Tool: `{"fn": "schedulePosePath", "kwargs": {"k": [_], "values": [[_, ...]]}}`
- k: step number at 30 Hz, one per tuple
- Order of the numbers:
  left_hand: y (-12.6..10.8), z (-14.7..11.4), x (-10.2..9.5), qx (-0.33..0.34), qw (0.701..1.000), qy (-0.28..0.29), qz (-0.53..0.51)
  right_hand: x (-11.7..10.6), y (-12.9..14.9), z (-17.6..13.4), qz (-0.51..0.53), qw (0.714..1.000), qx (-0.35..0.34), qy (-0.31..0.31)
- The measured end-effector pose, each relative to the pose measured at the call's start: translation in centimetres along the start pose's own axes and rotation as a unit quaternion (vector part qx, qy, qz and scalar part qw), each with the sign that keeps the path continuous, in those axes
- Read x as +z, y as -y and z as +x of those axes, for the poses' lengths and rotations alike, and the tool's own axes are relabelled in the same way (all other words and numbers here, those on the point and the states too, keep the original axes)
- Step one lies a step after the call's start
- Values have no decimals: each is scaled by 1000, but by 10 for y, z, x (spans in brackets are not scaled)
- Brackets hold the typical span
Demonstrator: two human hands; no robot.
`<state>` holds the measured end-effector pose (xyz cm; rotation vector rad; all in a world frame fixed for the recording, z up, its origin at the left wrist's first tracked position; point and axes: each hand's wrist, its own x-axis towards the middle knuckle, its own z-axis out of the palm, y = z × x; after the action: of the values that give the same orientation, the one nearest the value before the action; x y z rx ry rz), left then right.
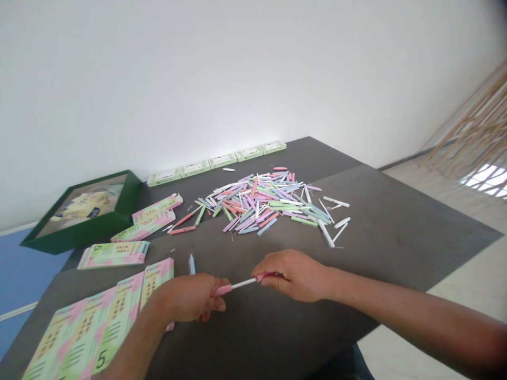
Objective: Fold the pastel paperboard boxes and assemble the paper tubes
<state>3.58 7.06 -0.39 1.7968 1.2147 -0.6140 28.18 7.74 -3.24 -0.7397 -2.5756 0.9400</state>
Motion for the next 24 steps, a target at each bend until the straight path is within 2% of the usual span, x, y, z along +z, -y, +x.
{"fn": "schedulePosePath", "kwargs": {"k": [11,18,24], "values": [[9,9,9,1,1000,-6,-2,-6,10,2,-80,996,10,27],[2,4,9,-9,1000,-12,-3,2,22,8,-145,987,62,28],[1,3,9,-21,1000,-20,2,7,31,17,-172,983,54,29]]}}
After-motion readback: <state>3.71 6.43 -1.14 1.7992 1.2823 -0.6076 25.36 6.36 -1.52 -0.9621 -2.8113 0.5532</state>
